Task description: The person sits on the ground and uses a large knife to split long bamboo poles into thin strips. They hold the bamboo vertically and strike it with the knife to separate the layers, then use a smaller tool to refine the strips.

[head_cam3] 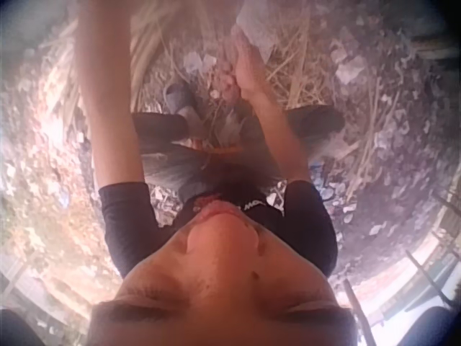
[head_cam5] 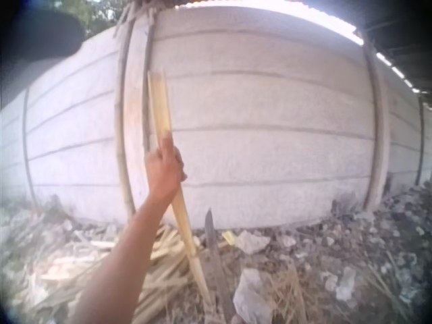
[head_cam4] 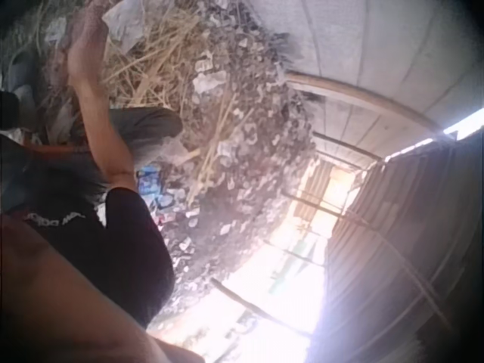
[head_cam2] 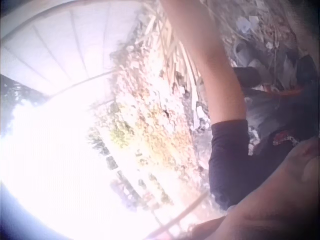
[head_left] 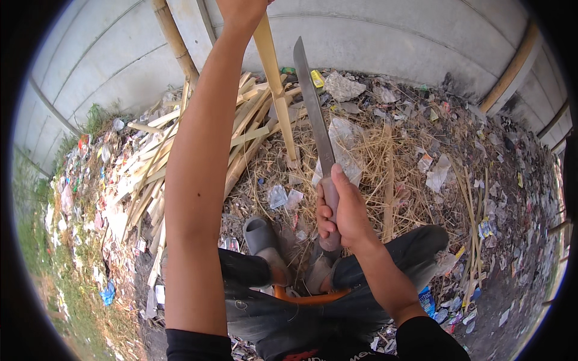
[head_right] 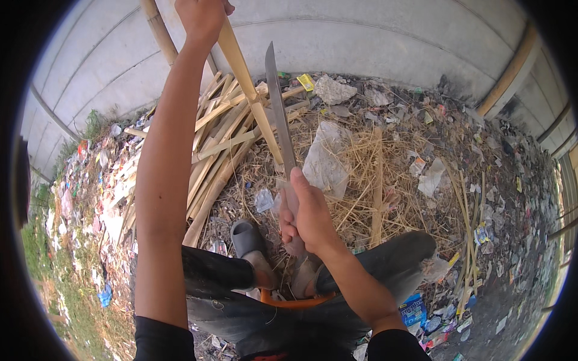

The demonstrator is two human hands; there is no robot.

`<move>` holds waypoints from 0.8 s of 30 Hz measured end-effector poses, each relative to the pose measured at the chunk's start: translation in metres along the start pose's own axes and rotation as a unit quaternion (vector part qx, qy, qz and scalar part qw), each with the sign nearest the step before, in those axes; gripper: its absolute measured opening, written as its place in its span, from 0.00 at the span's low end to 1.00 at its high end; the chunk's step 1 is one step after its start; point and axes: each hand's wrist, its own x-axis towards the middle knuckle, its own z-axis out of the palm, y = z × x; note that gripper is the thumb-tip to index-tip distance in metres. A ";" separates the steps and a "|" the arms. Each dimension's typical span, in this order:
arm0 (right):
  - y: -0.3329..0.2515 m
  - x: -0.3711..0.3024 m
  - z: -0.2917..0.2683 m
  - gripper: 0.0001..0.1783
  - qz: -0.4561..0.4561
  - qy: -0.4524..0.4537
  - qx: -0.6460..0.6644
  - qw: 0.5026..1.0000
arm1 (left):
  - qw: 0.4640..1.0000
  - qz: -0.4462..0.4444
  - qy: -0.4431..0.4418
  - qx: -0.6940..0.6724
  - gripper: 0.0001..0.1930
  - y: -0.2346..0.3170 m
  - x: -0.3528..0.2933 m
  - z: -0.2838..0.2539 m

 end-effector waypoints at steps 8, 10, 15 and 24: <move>-0.049 -0.017 0.044 0.33 -0.463 0.030 0.101 0.880 | 0.999 -0.016 -0.001 0.045 0.37 0.019 -0.018 0.010; 0.014 0.000 0.020 0.33 -0.287 0.048 -0.031 0.956 | 0.999 -0.015 -0.017 0.035 0.37 0.017 -0.017 0.015; 0.016 0.000 -0.007 0.34 0.050 0.034 -0.019 0.998 | 0.999 -0.026 -0.020 0.009 0.38 0.011 -0.002 0.005; -0.015 -0.012 0.031 0.35 -0.361 0.032 -0.016 0.932 | 0.999 -0.006 -0.028 0.047 0.39 0.015 -0.019 0.013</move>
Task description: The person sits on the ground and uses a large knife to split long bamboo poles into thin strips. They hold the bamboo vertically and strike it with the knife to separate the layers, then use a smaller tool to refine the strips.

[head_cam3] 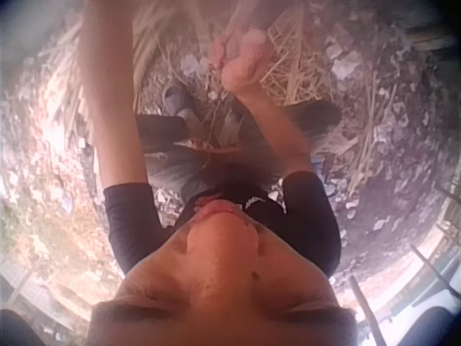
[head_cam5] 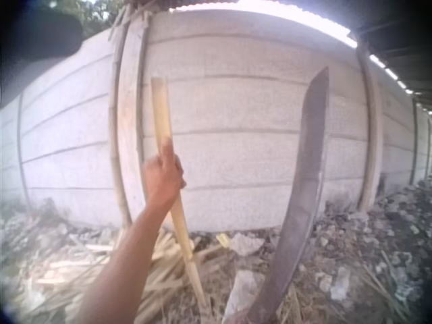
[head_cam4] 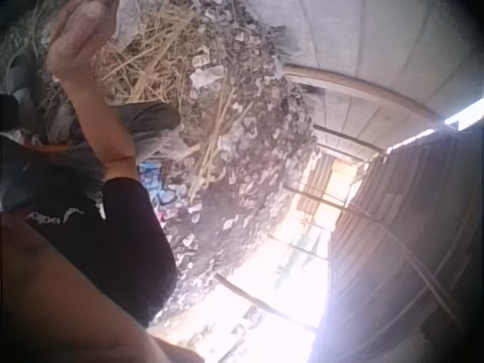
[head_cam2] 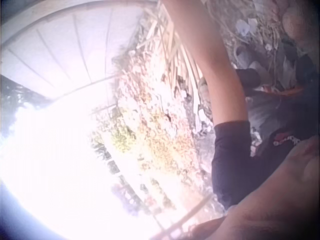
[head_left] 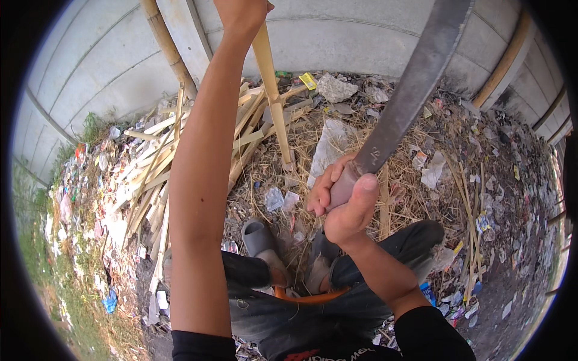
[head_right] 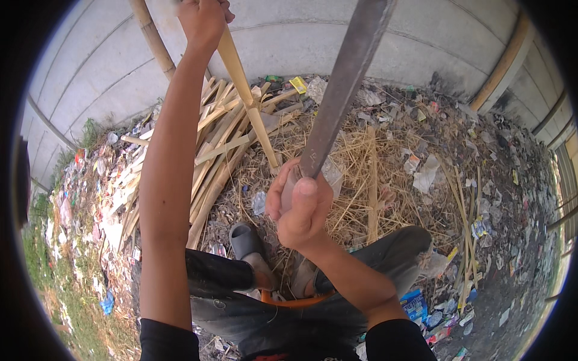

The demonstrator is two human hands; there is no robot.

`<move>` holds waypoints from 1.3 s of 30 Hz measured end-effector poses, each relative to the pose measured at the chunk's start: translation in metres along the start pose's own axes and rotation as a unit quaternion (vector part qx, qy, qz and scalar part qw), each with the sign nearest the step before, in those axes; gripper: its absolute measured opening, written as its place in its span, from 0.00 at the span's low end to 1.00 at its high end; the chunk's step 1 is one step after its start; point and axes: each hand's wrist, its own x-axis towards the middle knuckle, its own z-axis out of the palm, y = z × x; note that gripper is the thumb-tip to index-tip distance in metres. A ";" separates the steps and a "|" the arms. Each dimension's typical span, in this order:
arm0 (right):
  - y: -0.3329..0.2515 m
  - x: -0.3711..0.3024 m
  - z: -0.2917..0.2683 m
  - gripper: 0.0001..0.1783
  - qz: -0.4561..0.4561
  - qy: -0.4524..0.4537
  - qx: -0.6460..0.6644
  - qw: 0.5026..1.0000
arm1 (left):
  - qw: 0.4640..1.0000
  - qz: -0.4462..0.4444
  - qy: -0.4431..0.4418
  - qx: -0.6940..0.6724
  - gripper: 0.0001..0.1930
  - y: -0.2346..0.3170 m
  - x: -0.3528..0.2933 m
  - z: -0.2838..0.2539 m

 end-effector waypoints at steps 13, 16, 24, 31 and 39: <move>-0.052 0.030 -0.010 0.32 0.069 -0.023 0.111 0.991 | 0.986 -0.031 -0.062 -0.154 0.32 -0.014 0.017 -0.024; -0.028 0.022 -0.002 0.30 -0.063 -0.028 0.073 0.995 | 0.986 -0.021 -0.068 -0.152 0.32 -0.008 0.011 -0.021; 0.050 -0.010 -0.056 0.31 0.454 0.092 -0.014 0.886 | 0.989 0.008 -0.064 -0.130 0.33 -0.035 0.028 -0.038; -0.047 0.034 -0.017 0.32 0.016 -0.024 0.144 0.989 | 0.983 -0.013 -0.073 -0.168 0.34 -0.037 0.032 -0.050; 0.097 -0.016 -0.057 0.34 0.523 0.066 0.021 0.850 | 0.990 0.001 -0.045 -0.134 0.35 -0.034 0.028 -0.040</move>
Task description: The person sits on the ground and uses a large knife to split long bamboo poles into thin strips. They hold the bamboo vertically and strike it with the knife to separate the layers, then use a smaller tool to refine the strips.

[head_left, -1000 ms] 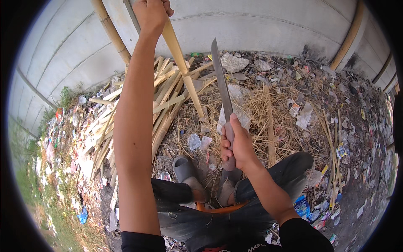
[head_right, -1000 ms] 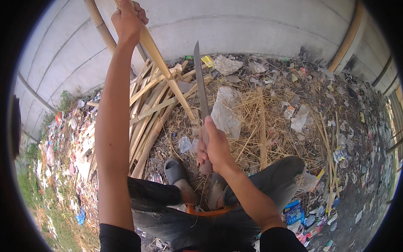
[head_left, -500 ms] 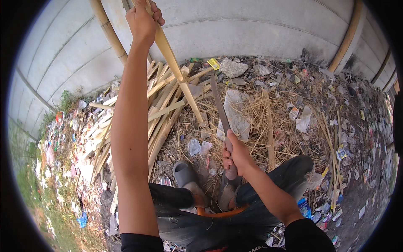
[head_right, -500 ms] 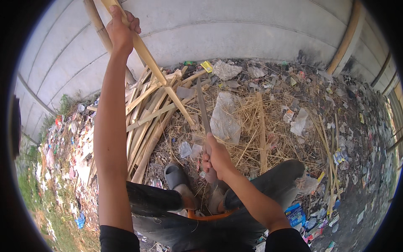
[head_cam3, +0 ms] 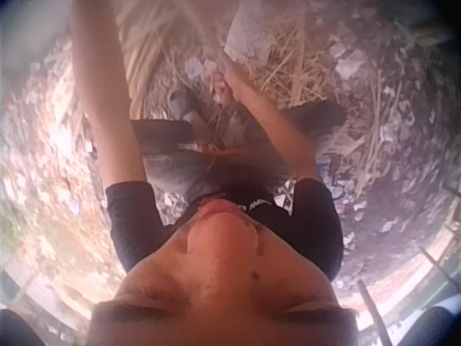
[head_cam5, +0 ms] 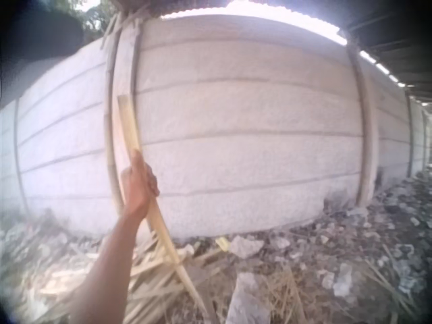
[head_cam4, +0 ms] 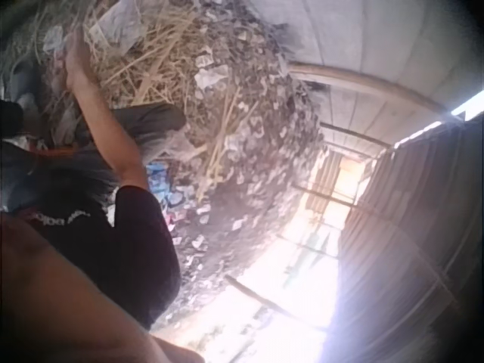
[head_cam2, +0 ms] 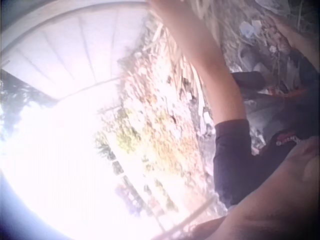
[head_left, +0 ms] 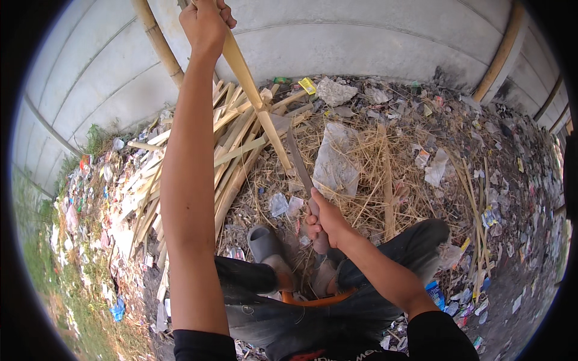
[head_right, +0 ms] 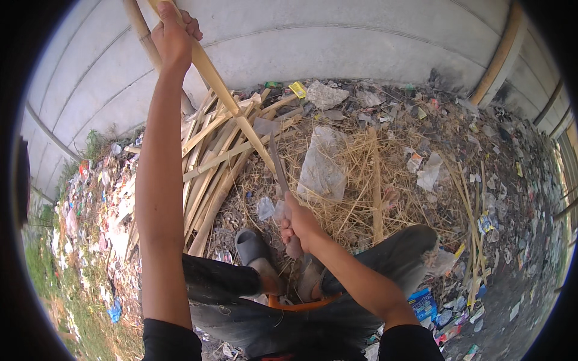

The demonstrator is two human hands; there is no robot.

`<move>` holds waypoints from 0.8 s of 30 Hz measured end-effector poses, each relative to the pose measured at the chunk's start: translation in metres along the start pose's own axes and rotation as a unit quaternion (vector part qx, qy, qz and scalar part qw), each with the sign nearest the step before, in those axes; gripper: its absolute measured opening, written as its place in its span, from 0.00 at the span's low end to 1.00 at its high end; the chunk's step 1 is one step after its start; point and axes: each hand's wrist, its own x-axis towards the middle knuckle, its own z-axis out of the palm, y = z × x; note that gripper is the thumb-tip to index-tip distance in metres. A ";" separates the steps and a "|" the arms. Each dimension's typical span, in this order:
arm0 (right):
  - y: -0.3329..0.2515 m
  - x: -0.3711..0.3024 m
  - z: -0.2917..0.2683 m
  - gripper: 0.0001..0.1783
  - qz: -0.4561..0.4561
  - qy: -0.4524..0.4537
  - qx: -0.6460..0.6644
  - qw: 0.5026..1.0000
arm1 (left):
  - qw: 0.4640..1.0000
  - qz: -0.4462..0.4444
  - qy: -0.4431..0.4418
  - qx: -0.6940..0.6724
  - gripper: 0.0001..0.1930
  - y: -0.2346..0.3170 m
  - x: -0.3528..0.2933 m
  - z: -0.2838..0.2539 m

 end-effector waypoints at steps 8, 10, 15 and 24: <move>-0.073 -0.070 0.044 0.30 -0.460 -0.134 0.024 0.877 | 0.997 0.003 0.061 0.051 0.34 0.017 -0.013 0.016; -0.057 -0.045 0.055 0.29 -0.581 -0.117 0.042 0.805 | 0.996 0.005 0.062 0.059 0.34 0.017 -0.015 0.019; 0.035 0.063 0.013 0.28 -0.050 0.031 -0.015 0.998 | 0.989 0.009 0.082 0.123 0.35 0.017 -0.012 0.027; 0.009 0.037 0.037 0.27 -0.162 -0.069 -0.033 0.984 | 0.992 0.002 0.076 0.101 0.35 0.013 -0.011 0.006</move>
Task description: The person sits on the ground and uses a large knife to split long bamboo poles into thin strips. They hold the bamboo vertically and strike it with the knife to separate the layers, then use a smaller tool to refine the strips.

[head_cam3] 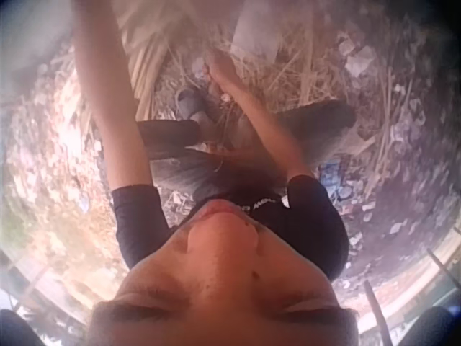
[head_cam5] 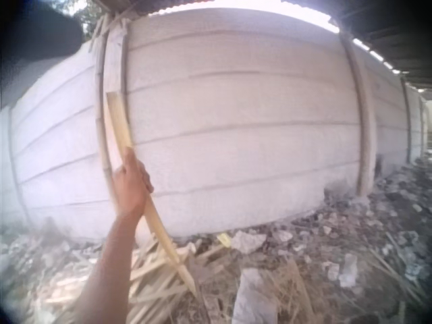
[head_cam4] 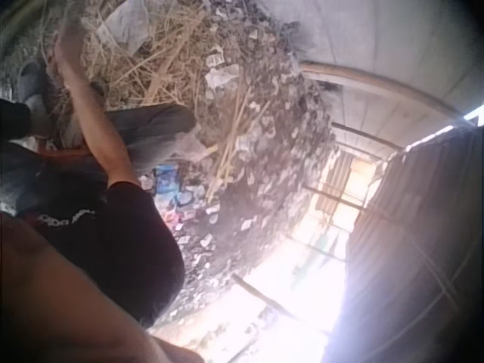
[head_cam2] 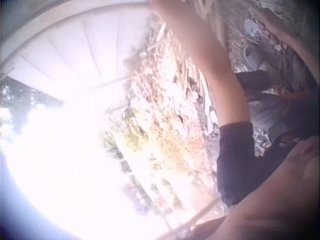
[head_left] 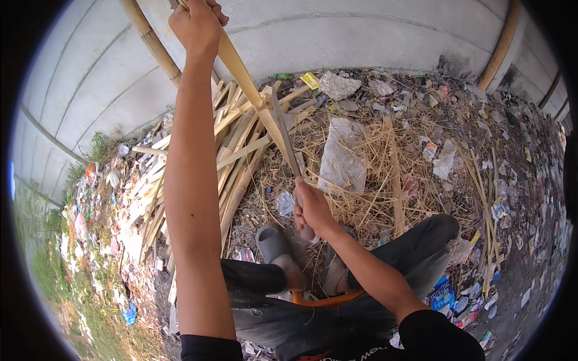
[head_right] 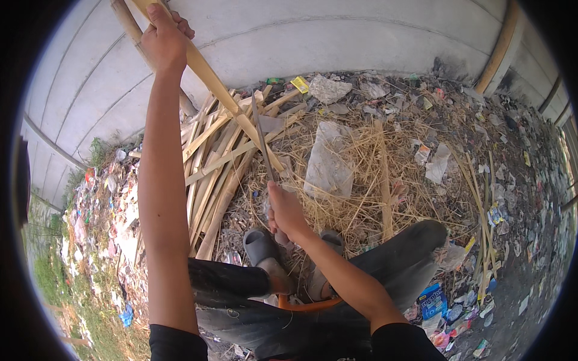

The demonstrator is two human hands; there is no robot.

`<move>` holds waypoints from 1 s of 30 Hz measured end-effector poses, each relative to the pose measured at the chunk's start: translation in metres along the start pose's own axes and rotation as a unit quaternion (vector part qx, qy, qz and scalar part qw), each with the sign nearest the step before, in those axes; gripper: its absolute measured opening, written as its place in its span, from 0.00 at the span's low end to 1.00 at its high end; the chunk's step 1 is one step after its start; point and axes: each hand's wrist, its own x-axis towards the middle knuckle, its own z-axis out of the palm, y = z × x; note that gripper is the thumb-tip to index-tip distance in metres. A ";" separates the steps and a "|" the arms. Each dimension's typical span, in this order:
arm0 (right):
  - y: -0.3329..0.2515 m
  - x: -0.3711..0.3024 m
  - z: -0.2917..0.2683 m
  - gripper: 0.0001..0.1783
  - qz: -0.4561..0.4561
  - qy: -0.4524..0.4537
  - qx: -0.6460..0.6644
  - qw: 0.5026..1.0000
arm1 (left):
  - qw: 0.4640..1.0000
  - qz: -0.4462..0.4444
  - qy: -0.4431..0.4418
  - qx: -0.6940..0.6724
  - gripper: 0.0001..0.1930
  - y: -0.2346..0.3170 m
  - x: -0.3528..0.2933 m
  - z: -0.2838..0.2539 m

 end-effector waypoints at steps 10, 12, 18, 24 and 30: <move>0.077 0.016 0.004 0.26 -0.022 0.062 -0.065 0.996 | 0.995 0.014 0.076 0.064 0.35 0.011 -0.006 0.002; 0.079 0.021 -0.009 0.29 -0.022 0.063 -0.101 0.993 | 0.994 0.012 0.083 0.069 0.34 0.011 -0.004 -0.002; -0.033 -0.010 0.053 0.30 -0.094 -0.015 -0.093 0.991 | 0.991 0.002 0.096 0.088 0.34 0.011 -0.008 -0.021; 0.063 0.048 0.047 0.31 -0.209 0.097 -0.194 0.954 | 0.989 -0.002 0.104 0.102 0.33 0.019 -0.009 -0.027; 0.088 0.068 -0.018 0.32 -0.067 0.074 -0.203 0.974 | 0.986 0.017 0.141 0.087 0.37 0.005 -0.003 -0.045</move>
